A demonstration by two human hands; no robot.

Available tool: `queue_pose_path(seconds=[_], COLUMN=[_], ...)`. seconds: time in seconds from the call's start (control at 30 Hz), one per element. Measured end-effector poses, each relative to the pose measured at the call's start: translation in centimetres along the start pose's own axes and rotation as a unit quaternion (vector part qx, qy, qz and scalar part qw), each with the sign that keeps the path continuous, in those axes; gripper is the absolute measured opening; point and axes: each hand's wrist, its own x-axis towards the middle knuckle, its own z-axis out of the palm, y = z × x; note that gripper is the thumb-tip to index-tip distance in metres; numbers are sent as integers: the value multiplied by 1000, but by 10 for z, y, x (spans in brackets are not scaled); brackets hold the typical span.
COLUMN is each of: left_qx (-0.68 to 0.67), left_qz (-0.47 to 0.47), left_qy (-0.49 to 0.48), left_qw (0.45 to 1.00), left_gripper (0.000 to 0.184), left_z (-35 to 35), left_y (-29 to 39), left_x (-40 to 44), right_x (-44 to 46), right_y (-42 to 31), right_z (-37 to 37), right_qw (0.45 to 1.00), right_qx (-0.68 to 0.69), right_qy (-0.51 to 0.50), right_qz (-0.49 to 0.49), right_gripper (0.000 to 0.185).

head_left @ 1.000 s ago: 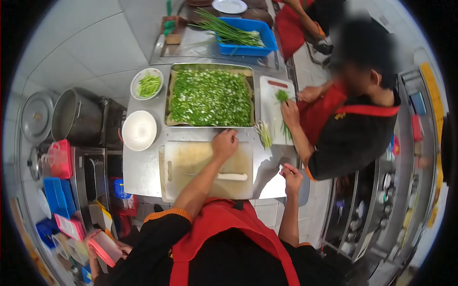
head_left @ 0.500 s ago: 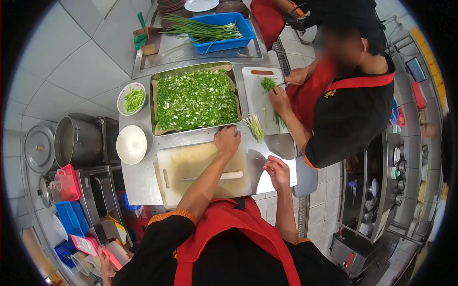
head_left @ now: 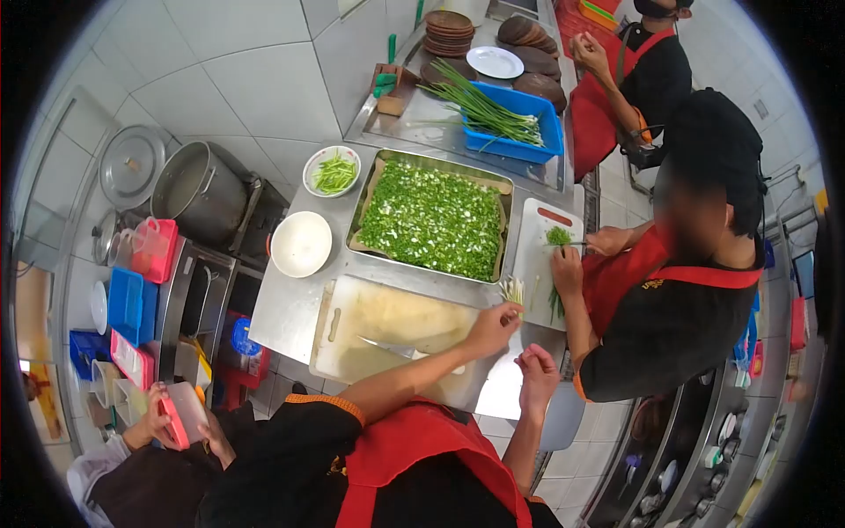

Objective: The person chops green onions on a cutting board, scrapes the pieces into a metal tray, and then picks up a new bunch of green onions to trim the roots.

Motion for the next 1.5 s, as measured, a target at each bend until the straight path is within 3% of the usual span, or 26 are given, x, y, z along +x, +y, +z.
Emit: queue_pose_path(seconds=[0.03, 0.07, 0.1, 0.13, 0.17, 0.27, 0.4, 0.57, 0.6, 0.63, 0.7, 0.73, 0.77, 0.83, 0.87, 0.9, 0.93, 0.97, 1.0, 1.03, 1.07, 1.2, 1.27, 1.4, 1.5], left_qx=[2, -180, -351, -399, -395, -494, -523, -486, -538, -526, -509, -453, -450, -563, -561, -356, -120, -115, -12, 85, 127, 189, 279, 283, 206], left_qz=[3, -130, -256, -276, -274, -289, -298, -306, -306, -299, -328, -328, -328, -220, -226, -166, -93, -105, 65, 237, 255, 353, 434, 421, 447], left_qy=[-1, -29, -58, -57, -67, -141, -154, -123, -145, -155, -123, -71, -73, -285, -285, -177, -62, -69, -112, -152, -176, -201, -256, -289, -305], left_qw=[1000, 975, 899, 873, 874, 808, 783, 810, 772, 781, 786, 826, 827, 744, 744, 902, 986, 985, 991, 956, 942, 894, 817, 812, 815], left_gripper=[13, 14, 15, 18, 18, 26, 25, 31, 30, 30, 30, 32, 32, 29, 29, 25, 21, 21, 15, 14, 30, 37, 54, 47, 45], left_z=[7, 14, 21, 24, 27, 31, 33, 37, 36, 30, 24, 25, 19, 1, 10, 27, 37, 39, 42, 46, 48, 55, 55, 57, 57], left_y=[-3, -5, -9, -14, -19, -38, -28, -49, -60, -50, -34, -24, -34, -56, -58, -35, -14, 5, 26, 34, 28, 23, 33, 36, 31], left_x=[-2, -3, -4, -7, -7, -6, -17, -25, -22, -17, -22, -21, -16, -6, -10, -19, -30, -42, -49, -53, -59, -63, -68, -78, -76], right_x=[-1, -2, -4, -12, -16, -24, -33, -31, -31, -33, -39, -39, -42, -38, -28, -24, -24, -28, -28, -27, -24, -27, -25, -21, -13], right_y=[-8, -15, -24, -37, -41, -39, -27, -15, -14, -19, -24, -27, -29, -21, -6, 4, 2, 2, 0, 0, 13, 26, 35, 67, 100], right_z=[6, 10, 16, 28, 37, 44, 49, 44, 42, 43, 41, 43, 45, 44, 41, 35, 28, 27, 26, 22, 15, -1, -13, -37, -71], right_qw=[1000, 992, 967, 929, 910, 864, 844, 815, 819, 816, 837, 838, 852, 863, 930, 963, 974, 971, 953, 916, 900, 900, 891, 871, 856], right_qx=[2, -95, -190, -288, -331, -413, -446, -464, -462, -456, -472, -468, -416, -362, -205, -42, 176, 179, 287, 389, 418, 431, 451, 486, 490], right_qy=[-1, -31, -58, -53, -41, -50, -22, 5, 10, 13, 31, 35, 75, 116, 153, 188, 142, 155, 80, 2, -21, 16, 2, -66, -162], right_qz=[-2, -80, -157, -226, -245, -284, -296, -346, -341, -356, -276, -279, -309, -332, -265, -188, -21, -14, 45, 98, 118, 62, 52, 27, 0], right_gripper=[15, 14, 12, 10, 10, 14, 15, 16, 14, 11, 9, 9, 10, 11, 14, 17, 29, 29, 35, 41, 47, 43, 43, 43, 44])
